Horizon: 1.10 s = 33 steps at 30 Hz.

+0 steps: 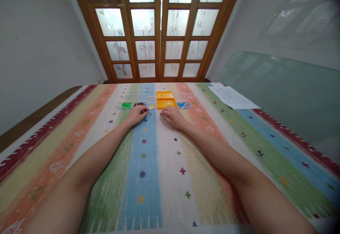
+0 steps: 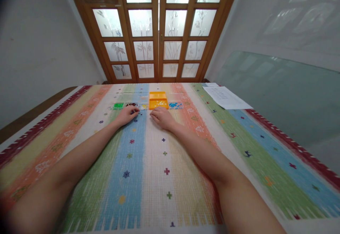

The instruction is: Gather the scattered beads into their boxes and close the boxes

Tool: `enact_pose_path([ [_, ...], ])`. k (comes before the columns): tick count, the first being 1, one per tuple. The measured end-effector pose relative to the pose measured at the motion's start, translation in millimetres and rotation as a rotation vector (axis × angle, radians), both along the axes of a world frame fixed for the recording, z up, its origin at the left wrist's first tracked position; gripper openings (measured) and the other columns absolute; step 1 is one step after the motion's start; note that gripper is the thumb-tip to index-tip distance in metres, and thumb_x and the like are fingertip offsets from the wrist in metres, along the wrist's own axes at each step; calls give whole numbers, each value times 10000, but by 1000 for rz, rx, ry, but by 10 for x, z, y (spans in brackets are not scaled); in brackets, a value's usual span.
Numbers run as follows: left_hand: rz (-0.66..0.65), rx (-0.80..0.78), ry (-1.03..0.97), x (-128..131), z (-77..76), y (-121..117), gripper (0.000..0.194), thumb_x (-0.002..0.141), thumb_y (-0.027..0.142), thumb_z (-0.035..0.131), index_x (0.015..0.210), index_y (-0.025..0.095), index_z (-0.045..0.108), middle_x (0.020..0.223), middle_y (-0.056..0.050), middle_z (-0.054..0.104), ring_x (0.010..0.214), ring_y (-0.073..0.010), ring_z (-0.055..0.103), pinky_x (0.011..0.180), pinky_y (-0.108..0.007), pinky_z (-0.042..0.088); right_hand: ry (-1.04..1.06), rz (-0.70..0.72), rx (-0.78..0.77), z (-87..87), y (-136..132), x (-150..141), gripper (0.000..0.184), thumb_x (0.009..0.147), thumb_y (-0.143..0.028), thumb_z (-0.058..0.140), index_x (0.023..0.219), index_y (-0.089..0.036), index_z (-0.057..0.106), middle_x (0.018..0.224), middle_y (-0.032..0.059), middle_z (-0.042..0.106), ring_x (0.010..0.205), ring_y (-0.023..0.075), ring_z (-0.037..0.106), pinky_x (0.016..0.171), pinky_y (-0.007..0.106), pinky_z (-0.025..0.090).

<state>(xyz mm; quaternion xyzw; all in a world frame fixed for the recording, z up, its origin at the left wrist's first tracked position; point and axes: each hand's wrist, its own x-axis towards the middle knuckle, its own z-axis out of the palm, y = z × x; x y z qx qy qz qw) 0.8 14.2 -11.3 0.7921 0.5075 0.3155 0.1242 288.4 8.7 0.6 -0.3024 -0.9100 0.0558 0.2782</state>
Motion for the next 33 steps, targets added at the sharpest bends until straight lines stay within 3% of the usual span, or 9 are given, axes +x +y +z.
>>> enact_pose_path([
  [6, -7, 62, 196, 239, 43, -121, 131, 889, 283, 660, 914, 240, 782, 970, -86, 707, 985, -273, 635, 946, -412, 489, -9, -75, -1, -39, 13, 19, 299, 1060, -329, 506, 1041, -224, 785, 1044, 100, 743, 1027, 257, 637, 951, 415, 475],
  [11, 15, 79, 178, 259, 52, -111, 113, 901, 258, 646, 861, 232, 747, 926, -83, 706, 942, -274, 635, 899, -403, 485, 13, -239, -5, -71, 71, 56, 280, 1048, -292, 516, 985, -221, 779, 997, 95, 736, 976, 254, 636, 881, 387, 482],
  [14, 104, 86, 79, 191, 16, -51, 130, 934, 270, 602, 926, 230, 725, 915, -70, 725, 855, -247, 641, 824, -375, 488, 5, -296, -17, -110, 122, 99, 254, 1019, -249, 540, 936, -219, 779, 962, 95, 727, 956, 251, 633, 870, 379, 481],
  [20, 302, -11, -263, -61, -94, 164, 150, 940, 306, 580, 964, 214, 696, 815, -30, 736, 743, -191, 663, 744, -311, 499, -52, -214, -5, -155, 124, 100, 237, 995, -263, 555, 990, -226, 789, 1005, 101, 700, 989, 256, 611, 890, 393, 480],
  [26, 424, -141, -633, -180, -122, 277, 286, 928, 318, 566, 1141, 158, 668, 966, -83, 781, 667, -143, 670, 675, -269, 535, -112, -157, 31, -137, 60, 52, 235, 1012, -275, 557, 1042, -219, 783, 1022, 104, 685, 1022, 264, 594, 922, 407, 464],
  [30, 404, -157, -673, -164, -105, 256, 437, 931, 283, 554, 1349, 164, 591, 1094, -94, 784, 646, -130, 669, 659, -264, 539, -128, -104, 37, -118, 29, 36, 240, 1030, -286, 559, 1103, -226, 780, 1046, 101, 681, 1026, 257, 584, 918, 392, 443],
  [33, 360, -105, -563, -123, -89, 218, 391, 939, 287, 562, 1307, 178, 636, 1071, -80, 784, 682, -151, 681, 704, -292, 553, -114, -47, 18, -114, 9, 16, 228, 1032, -278, 578, 1116, -235, 785, 1053, 95, 678, 1018, 243, 575, 905, 369, 425],
])
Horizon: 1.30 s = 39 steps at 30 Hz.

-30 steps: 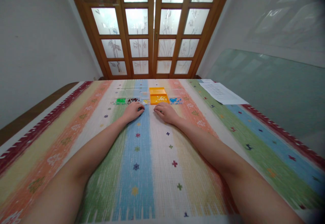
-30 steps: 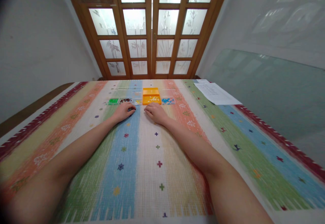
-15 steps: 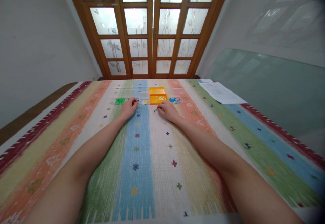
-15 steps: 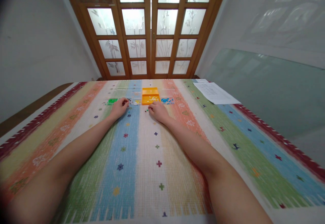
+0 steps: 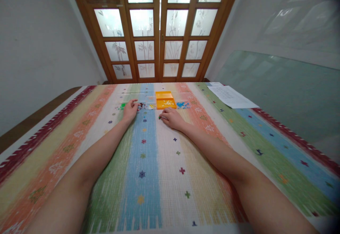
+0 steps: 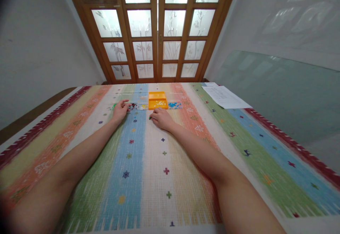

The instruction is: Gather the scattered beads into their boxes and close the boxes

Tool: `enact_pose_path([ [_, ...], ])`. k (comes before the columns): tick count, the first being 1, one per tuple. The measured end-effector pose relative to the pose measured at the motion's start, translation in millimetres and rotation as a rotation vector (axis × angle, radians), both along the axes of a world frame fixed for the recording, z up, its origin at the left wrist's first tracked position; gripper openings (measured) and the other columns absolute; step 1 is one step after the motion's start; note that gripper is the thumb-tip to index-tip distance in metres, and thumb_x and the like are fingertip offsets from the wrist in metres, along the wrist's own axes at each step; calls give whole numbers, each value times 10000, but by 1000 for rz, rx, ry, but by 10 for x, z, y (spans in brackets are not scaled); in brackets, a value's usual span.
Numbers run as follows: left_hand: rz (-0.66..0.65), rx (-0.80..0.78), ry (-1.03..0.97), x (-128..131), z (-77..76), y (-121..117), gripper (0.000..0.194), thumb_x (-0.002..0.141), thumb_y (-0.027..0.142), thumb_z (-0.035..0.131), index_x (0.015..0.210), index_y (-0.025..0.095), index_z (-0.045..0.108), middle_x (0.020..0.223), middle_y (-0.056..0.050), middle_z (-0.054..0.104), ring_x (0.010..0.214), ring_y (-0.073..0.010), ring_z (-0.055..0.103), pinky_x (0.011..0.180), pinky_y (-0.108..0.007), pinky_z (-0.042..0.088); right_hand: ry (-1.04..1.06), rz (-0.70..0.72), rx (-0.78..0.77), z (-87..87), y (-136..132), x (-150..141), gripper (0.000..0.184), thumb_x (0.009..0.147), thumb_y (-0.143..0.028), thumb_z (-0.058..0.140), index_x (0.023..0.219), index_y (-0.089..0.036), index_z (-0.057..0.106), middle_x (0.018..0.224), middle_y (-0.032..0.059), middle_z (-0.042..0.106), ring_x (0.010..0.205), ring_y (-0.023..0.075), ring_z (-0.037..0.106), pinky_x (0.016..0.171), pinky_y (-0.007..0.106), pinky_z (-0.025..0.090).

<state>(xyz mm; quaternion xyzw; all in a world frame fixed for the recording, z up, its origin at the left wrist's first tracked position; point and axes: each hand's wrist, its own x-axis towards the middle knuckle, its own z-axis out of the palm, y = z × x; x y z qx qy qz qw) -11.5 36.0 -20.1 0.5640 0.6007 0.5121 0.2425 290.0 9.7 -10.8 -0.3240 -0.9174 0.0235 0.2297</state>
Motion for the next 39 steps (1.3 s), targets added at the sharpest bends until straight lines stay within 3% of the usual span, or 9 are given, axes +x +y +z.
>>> enact_pose_path([
  [5, -193, 91, 362, 206, 79, -172, 248, 938, 277, 580, 1093, 196, 756, 1017, -67, 776, 840, -208, 693, 850, -359, 551, 24, 59, -18, -3, -14, -27, 199, 1021, -273, 610, 1077, -243, 799, 1020, 82, 680, 998, 228, 573, 893, 350, 408],
  [10, -523, 189, 709, 485, 163, -395, 227, 953, 276, 607, 1095, 237, 780, 1102, -72, 742, 1065, -244, 656, 1004, -399, 498, 69, -118, -3, 4, 38, 16, 185, 999, -266, 620, 956, -196, 786, 973, 92, 694, 974, 236, 585, 881, 353, 420],
  [14, -633, 218, 844, 591, 176, -480, 212, 962, 259, 614, 1086, 253, 786, 1107, -69, 725, 1104, -252, 622, 1044, -411, 462, 113, -218, -25, 9, 89, 64, 204, 1002, -246, 594, 920, -188, 772, 967, 91, 702, 957, 230, 592, 874, 347, 425],
  [22, -574, 190, 787, 586, 198, -488, 153, 926, 247, 631, 992, 223, 767, 1009, -69, 739, 1018, -251, 638, 979, -401, 472, 103, -166, -38, -4, 54, 14, 207, 1003, -256, 589, 910, -190, 763, 949, 88, 692, 949, 227, 585, 873, 345, 421],
  [29, -344, 116, 447, 352, 128, -299, 123, 883, 264, 628, 960, 215, 709, 881, -20, 734, 775, -187, 641, 768, -326, 485, 90, -122, -51, 26, 32, 31, 187, 998, -239, 591, 921, -194, 756, 982, 89, 703, 974, 228, 589, 886, 339, 421],
  [39, -81, 107, 78, -83, -53, 46, 174, 821, 290, 641, 954, 201, 710, 869, -32, 710, 756, -182, 623, 740, -303, 504, 70, -113, -57, -30, 74, 32, 196, 1003, -272, 590, 934, -202, 760, 974, 86, 702, 978, 229, 589, 884, 340, 418],
])
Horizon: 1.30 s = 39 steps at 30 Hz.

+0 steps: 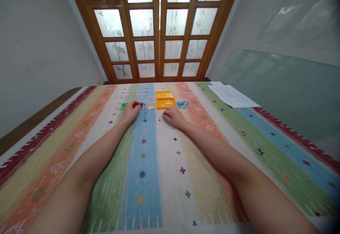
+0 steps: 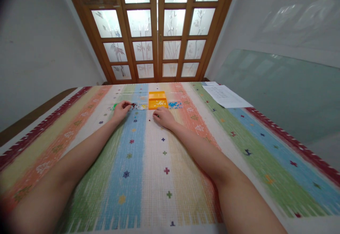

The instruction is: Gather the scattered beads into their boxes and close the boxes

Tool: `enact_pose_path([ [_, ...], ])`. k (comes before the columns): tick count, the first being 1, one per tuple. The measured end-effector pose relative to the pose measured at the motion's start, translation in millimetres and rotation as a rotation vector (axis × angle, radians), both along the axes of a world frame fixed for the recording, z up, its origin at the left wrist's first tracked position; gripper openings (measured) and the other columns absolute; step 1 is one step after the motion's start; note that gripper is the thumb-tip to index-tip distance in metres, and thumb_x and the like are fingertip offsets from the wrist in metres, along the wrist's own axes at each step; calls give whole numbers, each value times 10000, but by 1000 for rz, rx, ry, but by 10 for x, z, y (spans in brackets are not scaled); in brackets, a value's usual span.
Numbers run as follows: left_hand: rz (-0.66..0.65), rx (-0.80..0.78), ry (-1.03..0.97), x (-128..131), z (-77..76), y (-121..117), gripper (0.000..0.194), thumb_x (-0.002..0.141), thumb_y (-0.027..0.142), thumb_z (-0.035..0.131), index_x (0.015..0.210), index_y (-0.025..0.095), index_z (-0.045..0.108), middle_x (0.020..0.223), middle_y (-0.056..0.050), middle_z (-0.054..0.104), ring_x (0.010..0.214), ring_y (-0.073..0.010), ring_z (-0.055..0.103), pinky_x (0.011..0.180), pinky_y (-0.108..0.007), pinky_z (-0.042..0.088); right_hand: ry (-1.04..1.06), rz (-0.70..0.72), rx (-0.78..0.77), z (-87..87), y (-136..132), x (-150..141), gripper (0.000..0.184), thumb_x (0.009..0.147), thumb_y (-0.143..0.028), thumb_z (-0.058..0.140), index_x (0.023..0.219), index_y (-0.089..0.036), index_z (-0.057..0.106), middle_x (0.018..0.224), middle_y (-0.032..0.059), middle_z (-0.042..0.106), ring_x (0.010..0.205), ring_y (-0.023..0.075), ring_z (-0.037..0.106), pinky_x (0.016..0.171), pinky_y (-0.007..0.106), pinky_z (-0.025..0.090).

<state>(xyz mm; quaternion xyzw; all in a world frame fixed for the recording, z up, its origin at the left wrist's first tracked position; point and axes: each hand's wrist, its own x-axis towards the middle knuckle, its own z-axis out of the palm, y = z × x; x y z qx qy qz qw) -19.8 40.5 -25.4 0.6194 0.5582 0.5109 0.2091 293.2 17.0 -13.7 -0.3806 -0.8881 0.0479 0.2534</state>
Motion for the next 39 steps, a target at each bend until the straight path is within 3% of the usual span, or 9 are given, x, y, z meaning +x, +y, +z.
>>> enact_pose_path([
  [7, 96, -1, -276, -87, 70, 35, 205, 806, 263, 644, 983, 172, 693, 869, -34, 692, 712, -165, 624, 707, -290, 512, 1, 4, -4, 16, -14, -2, 211, 1008, -274, 578, 946, -198, 765, 974, 87, 707, 977, 227, 594, 890, 344, 422],
  [12, 239, -15, -355, -170, 174, -8, 216, 805, 219, 600, 992, 158, 689, 916, -43, 703, 693, -125, 596, 668, -234, 487, 13, 14, -4, 34, -44, -8, 218, 1014, -282, 571, 956, -200, 764, 988, 89, 709, 983, 229, 597, 911, 354, 427],
  [17, 297, -32, -449, -286, 186, -6, 278, 777, 179, 549, 1018, 153, 683, 933, -40, 706, 600, -84, 557, 606, -206, 456, -7, 53, -8, 69, -99, -43, 240, 1026, -289, 556, 954, -200, 767, 997, 91, 707, 983, 227, 591, 913, 353, 425],
  [30, 366, -64, -464, -398, 77, 41, 426, 748, 202, 496, 1106, 133, 718, 1022, -89, 742, 523, -82, 552, 523, -217, 438, -60, 237, 18, 147, -235, -177, 241, 1042, -256, 530, 1088, -223, 764, 1086, 86, 715, 1048, 228, 601, 968, 365, 433],
  [39, 355, -44, -358, -417, 0, 86, 421, 782, 215, 502, 1132, 148, 728, 1038, -85, 759, 558, -110, 589, 560, -235, 454, -161, 199, 2, 179, -168, -661, 314, 1015, -272, 612, 1316, -221, 686, 1143, 105, 700, 1038, 234, 609, 934, 348, 443],
])
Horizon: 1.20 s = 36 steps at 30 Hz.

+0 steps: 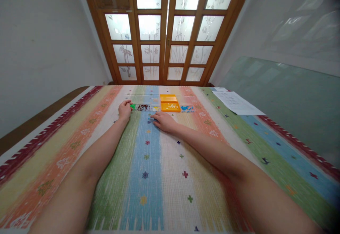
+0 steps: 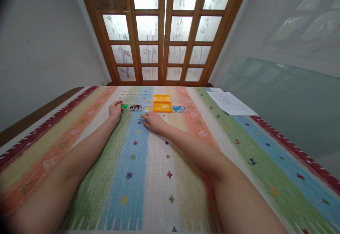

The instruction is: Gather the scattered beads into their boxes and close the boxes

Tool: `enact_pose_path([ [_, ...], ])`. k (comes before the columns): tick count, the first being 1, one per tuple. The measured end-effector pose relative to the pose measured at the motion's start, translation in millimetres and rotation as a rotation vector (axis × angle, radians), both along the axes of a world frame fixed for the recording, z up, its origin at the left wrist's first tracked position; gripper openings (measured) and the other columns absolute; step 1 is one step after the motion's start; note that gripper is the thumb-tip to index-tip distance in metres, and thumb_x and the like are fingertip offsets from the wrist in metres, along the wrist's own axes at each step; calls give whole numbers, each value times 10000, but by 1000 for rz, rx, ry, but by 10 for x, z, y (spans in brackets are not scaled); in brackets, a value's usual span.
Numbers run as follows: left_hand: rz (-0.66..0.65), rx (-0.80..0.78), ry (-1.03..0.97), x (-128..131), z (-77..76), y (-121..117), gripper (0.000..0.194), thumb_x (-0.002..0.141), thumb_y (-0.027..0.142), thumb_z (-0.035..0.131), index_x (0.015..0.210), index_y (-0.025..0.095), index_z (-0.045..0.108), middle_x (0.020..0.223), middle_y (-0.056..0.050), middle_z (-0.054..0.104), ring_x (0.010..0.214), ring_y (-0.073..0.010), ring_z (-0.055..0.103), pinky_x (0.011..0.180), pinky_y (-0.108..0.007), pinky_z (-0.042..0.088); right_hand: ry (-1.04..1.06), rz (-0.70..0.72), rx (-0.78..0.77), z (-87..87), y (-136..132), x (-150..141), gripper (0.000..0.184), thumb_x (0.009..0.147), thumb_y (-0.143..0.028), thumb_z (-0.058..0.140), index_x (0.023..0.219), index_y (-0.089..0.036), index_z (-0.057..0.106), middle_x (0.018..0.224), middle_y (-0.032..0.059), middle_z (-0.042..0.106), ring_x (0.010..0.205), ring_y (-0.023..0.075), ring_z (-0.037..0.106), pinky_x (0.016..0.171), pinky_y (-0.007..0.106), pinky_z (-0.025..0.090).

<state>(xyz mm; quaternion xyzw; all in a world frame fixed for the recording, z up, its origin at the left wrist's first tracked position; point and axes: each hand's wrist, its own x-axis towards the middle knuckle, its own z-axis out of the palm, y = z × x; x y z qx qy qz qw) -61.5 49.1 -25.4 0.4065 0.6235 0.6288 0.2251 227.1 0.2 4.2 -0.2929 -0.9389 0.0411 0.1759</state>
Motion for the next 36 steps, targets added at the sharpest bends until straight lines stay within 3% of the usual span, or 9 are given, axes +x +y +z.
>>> enact_pose_path([
  [6, -53, 49, 382, 74, 26, -61, 333, 890, 281, 534, 1113, 183, 761, 1030, -81, 773, 759, -187, 673, 775, -310, 525, -49, -85, 51, -51, 146, -296, 189, 1020, -255, 606, 1142, -229, 748, 1072, 89, 689, 1030, 235, 605, 869, 321, 433],
  [12, -211, 93, 674, 259, 144, -221, 318, 931, 227, 515, 1117, 183, 769, 1112, -112, 760, 966, -250, 680, 952, -379, 508, -37, -95, 73, -73, 158, -256, 160, 1019, -238, 585, 996, -192, 736, 1009, 92, 688, 971, 225, 593, 853, 319, 422],
  [16, -295, 95, 751, 361, 152, -281, 313, 948, 216, 504, 1116, 197, 768, 1122, -104, 761, 1040, -257, 680, 983, -385, 501, 75, -154, 79, -30, 232, 71, 136, 1001, -225, 589, 997, -190, 720, 1020, 97, 693, 964, 222, 589, 868, 326, 421],
  [23, -512, 62, 883, 552, 103, -354, 301, 946, 235, 516, 1076, 223, 787, 1097, -75, 774, 1003, -243, 696, 952, -373, 518, 394, -588, 103, -26, 589, 1017, 148, 977, -224, 547, 946, -196, 690, 961, 97, 697, 917, 238, 600, 821, 342, 428],
  [27, -626, 29, 931, 636, 104, -404, 292, 942, 236, 527, 1077, 250, 786, 1078, -51, 779, 1000, -229, 703, 958, -362, 521, 425, -768, 84, -96, 685, 1305, 126, 950, -223, 565, 901, -195, 678, 938, 97, 693, 862, 237, 589, 766, 337, 412],
  [30, -684, 33, 950, 723, 130, -446, 280, 951, 246, 525, 1061, 251, 782, 1084, -55, 775, 1016, -229, 702, 962, -366, 521, 412, -743, 55, -112, 670, 1307, 123, 945, -226, 575, 897, -194, 684, 923, 88, 697, 852, 229, 590, 765, 330, 412],
  [36, -838, -6, 1052, 1048, 251, -537, 291, 961, 289, 545, 1154, 223, 753, 1112, -91, 747, 1028, -239, 685, 963, -379, 520, 289, -467, 50, -142, 563, 1081, 151, 957, -217, 581, 947, -192, 729, 938, 65, 735, 860, 196, 613, 822, 310, 423],
])
